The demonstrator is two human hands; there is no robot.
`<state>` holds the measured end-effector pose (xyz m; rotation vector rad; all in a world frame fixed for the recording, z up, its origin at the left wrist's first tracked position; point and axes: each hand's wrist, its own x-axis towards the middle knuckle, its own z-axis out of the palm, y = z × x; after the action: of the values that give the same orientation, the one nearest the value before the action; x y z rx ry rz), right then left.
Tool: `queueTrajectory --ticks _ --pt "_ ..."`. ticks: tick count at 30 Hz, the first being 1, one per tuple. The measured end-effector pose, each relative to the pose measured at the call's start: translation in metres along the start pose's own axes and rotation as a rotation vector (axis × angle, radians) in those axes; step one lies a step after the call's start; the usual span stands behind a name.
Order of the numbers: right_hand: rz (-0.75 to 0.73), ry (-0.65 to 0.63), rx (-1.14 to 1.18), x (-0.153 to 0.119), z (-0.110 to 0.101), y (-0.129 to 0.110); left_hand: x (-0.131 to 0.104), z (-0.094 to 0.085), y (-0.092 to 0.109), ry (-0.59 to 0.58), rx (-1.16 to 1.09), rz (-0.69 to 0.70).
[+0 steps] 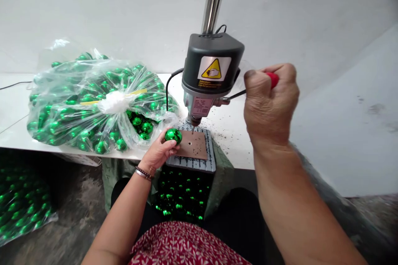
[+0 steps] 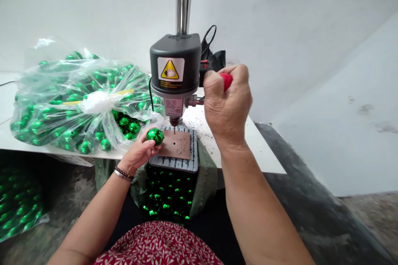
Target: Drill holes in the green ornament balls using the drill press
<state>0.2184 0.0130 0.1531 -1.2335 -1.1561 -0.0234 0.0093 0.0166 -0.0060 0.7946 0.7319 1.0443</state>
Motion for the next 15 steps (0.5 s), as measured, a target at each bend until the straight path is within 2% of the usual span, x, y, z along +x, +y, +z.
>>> queueTrajectory --ticks 6,15 --pt "0.005 -0.015 0.018 0.000 0.000 -0.002 0.008 0.007 0.000 0.029 0.325 -0.022" --pt "0.003 -0.020 0.016 0.001 -0.001 -0.003 0.022 0.021 0.005 0.006 0.783 -0.068"
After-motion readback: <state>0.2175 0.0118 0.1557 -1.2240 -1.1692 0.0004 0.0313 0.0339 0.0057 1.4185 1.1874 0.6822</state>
